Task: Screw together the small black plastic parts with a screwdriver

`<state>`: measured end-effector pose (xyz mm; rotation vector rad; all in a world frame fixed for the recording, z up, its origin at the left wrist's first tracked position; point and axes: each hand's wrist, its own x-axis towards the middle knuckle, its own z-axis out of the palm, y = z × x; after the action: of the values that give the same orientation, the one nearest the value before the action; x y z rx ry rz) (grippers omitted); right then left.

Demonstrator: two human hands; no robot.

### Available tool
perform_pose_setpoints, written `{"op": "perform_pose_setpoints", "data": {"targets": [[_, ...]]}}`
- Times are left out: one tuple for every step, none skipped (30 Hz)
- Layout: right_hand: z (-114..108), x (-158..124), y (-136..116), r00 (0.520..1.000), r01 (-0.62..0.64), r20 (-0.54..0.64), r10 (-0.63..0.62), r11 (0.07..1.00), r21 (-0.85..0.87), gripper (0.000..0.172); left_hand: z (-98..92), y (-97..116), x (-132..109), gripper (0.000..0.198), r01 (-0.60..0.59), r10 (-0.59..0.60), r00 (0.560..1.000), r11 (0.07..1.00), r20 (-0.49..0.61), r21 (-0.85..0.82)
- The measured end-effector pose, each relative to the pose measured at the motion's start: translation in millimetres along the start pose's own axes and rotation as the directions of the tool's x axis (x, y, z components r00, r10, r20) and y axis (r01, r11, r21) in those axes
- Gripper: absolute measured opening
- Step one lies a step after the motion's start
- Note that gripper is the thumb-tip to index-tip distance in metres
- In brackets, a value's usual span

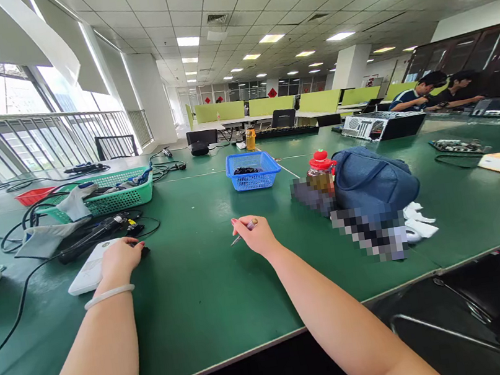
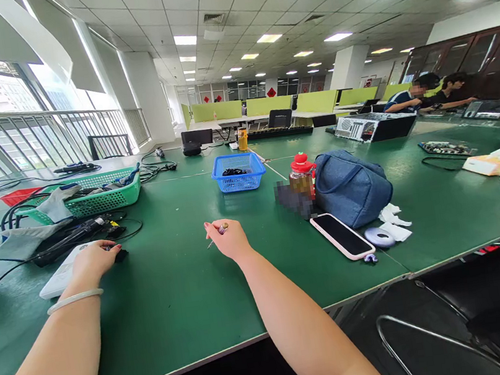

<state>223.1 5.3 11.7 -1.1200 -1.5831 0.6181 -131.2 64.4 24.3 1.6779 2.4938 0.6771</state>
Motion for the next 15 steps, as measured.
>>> {"op": "perform_pose_setpoints", "data": {"targets": [[0.0,0.2,-0.2,1.000,-0.002,0.002,0.002,1.000,-0.001,0.046,-1.5,2.4,-2.0,0.032,0.015,-0.015,1.000,0.999,0.003,0.034],[0.0,0.3,-0.5,1.000,-0.003,0.002,0.003,1.000,-0.001,0.046,-2.7,4.4,-4.0,0.033,0.027,-0.028,1.000,0.997,0.005,0.065],[-0.1,0.5,-0.9,1.000,-0.003,0.002,0.003,1.000,-0.002,0.046,-3.7,6.1,-5.6,0.034,0.032,-0.033,0.999,0.996,0.006,0.089],[-0.1,0.6,-1.2,1.000,-0.003,0.002,0.003,1.000,-0.003,0.046,-4.4,7.4,-6.9,0.033,0.031,-0.032,0.999,0.995,0.005,0.098],[-0.2,0.6,-1.6,1.000,-0.001,0.002,0.001,1.000,-0.007,0.046,-4.7,8.1,-7.9,0.033,0.034,-0.035,0.999,0.994,0.003,0.104],[-0.2,0.7,-1.9,1.000,0.002,0.001,-0.002,1.000,-0.012,0.046,-4.7,8.4,-8.5,0.032,0.036,-0.036,0.999,0.994,-0.002,0.106],[-0.3,0.6,-2.1,1.000,0.005,0.001,-0.005,1.000,-0.018,0.046,-4.5,8.5,-8.9,0.030,0.034,-0.034,0.999,0.994,-0.006,0.107],[-0.3,0.5,-2.3,1.000,0.008,0.002,-0.008,1.000,-0.023,0.046,-4.1,8.3,-9.0,0.029,0.030,-0.029,1.000,0.994,-0.010,0.109],[-0.4,0.4,-2.3,1.000,0.010,0.003,-0.010,1.000,-0.026,0.046,-3.9,8.0,-8.9,0.029,0.024,-0.022,1.000,0.994,-0.013,0.111],[-0.3,0.3,-2.2,1.000,0.012,0.002,-0.012,1.000,-0.027,0.046,-3.7,7.7,-8.8,0.029,0.016,-0.014,1.000,0.993,-0.015,0.114],[-0.2,0.2,-2.0,1.000,0.013,0.002,-0.012,1.000,-0.023,0.046,-3.7,7.5,-8.7,0.029,0.007,-0.006,1.000,0.993,-0.013,0.118],[-0.1,0.1,-1.8,1.000,0.013,0.003,-0.013,1.000,-0.016,0.046,-3.8,7.3,-8.5,0.030,0.003,-0.002,1.000,0.992,-0.008,0.123],[0.0,0.0,-1.7,1.000,0.013,0.005,-0.013,1.000,-0.009,0.046,-4.1,7.3,-8.5,0.031,0.001,0.000,1.000,0.992,-0.002,0.129],[0.1,0.0,-1.5,1.000,0.013,0.006,-0.013,1.000,-0.002,0.046,-4.6,7.4,-8.5,0.031,-0.001,0.001,1.000,0.991,0.000,0.135],[0.2,0.0,-1.5,1.000,0.013,0.006,-0.013,1.000,0.003,0.046,-5.0,7.6,-8.5,0.032,-0.002,0.002,1.000,0.990,0.002,0.139]]}}
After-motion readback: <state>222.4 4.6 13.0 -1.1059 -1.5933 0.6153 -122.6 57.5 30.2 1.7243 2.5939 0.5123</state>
